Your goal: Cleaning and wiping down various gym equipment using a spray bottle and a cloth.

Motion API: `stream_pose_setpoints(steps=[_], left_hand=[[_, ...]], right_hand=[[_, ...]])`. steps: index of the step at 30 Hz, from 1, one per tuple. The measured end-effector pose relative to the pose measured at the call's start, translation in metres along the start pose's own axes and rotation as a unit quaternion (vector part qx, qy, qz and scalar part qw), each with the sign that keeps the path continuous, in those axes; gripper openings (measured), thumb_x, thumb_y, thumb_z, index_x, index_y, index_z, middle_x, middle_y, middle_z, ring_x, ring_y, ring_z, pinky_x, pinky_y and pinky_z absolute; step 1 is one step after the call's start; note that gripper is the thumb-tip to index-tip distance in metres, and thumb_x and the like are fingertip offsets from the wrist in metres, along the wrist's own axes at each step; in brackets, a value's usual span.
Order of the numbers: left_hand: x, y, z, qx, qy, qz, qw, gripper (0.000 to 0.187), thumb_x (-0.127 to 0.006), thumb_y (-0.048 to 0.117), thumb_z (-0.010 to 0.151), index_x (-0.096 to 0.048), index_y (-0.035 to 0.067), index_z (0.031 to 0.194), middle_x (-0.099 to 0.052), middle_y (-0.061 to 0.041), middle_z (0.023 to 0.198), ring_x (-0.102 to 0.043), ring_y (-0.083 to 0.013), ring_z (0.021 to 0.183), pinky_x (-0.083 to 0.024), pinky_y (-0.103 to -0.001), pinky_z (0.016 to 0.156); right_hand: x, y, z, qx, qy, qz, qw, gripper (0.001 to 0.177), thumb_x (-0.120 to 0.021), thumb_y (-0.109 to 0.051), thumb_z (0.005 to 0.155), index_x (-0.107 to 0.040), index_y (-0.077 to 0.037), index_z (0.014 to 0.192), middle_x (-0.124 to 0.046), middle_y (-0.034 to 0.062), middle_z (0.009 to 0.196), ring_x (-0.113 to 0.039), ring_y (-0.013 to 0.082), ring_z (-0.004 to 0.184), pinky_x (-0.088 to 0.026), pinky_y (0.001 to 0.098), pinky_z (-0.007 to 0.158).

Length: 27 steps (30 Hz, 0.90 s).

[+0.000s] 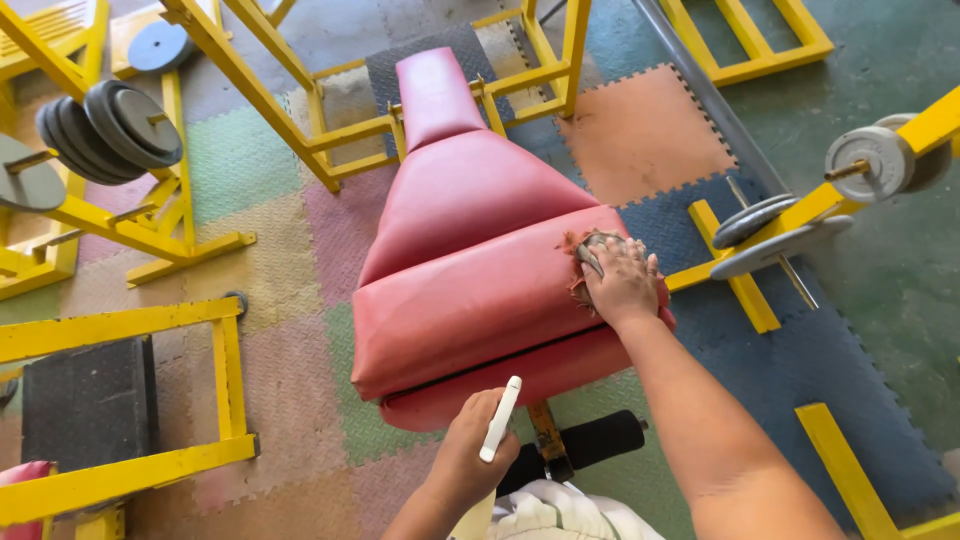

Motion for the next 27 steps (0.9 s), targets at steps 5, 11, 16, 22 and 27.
stream_pose_setpoints(steps=[5, 11, 16, 22, 27], left_hand=[[0.002, 0.004, -0.017, 0.017, 0.014, 0.005, 1.0, 0.049, -0.062, 0.004, 0.075, -0.06, 0.003, 0.123, -0.066, -0.019, 0.116, -0.059, -0.0407, 0.115, -0.049, -0.046, 0.099], [0.006, 0.021, -0.055, 0.011, 0.033, -0.009, 0.999, 0.051, -0.063, 0.006, 0.077, -0.056, 0.003, 0.128, -0.062, -0.02, 0.119, -0.06, -0.0402, 0.114, -0.05, -0.044, 0.098], [0.013, 0.03, -0.106, 0.058, 0.063, -0.012, 0.996, 0.053, -0.063, 0.005, 0.076, -0.057, 0.004, 0.129, -0.063, -0.02, 0.119, -0.061, -0.0399, 0.113, -0.049, -0.044, 0.097], [-0.009, 0.033, -0.164, -0.013, 0.111, 0.002, 0.994, 0.051, -0.063, 0.006, 0.076, -0.059, 0.004, 0.127, -0.065, -0.019, 0.117, -0.062, -0.0387, 0.113, -0.051, -0.044, 0.098], [-0.035, 0.059, -0.187, 0.014, 0.072, -0.003, 0.997, 0.052, -0.064, 0.007, 0.075, -0.058, 0.006, 0.127, -0.064, -0.018, 0.115, -0.062, -0.0388, 0.109, -0.051, -0.044, 0.095]], right_hand=[[-0.002, 0.009, -0.029, 0.042, 0.047, 0.014, 0.998, 0.047, -0.055, -0.049, 0.099, -0.062, -0.024, 0.138, -0.051, 0.0061, 0.155, -0.036, 0.035, 0.151, -0.017, 0.06, 0.124], [0.006, -0.013, -0.092, 0.088, 0.129, 0.07, 0.985, 0.042, -0.06, -0.035, 0.1, -0.063, -0.02, 0.138, -0.052, 0.0161, 0.156, -0.038, 0.0406, 0.149, -0.026, 0.0524, 0.123], [-0.038, -0.032, -0.158, -0.173, -0.111, 0.624, 0.754, 0.04, -0.057, -0.028, 0.111, -0.064, -0.004, 0.143, -0.058, 0.0448, 0.126, -0.054, 0.0625, 0.109, -0.051, 0.0568, 0.081], [0.015, -0.104, -0.256, -0.282, -0.347, 0.79, 0.419, 0.043, -0.046, -0.033, 0.102, -0.061, -0.006, 0.131, -0.071, 0.0179, 0.12, -0.071, 0.0326, 0.104, -0.058, 0.0476, 0.092], [0.07, -0.115, -0.322, -0.25, -0.39, 0.824, 0.327, 0.048, -0.041, -0.034, 0.103, -0.059, -0.001, 0.134, -0.07, 0.0211, 0.124, -0.071, 0.0357, 0.107, -0.056, 0.0489, 0.095]])
Point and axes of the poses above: each hand's wrist, its own z-axis towards the middle knuckle, its own x-axis out of the back of the hand, y = z × x, the point moved 10 cm from there along z, towards the middle knuckle
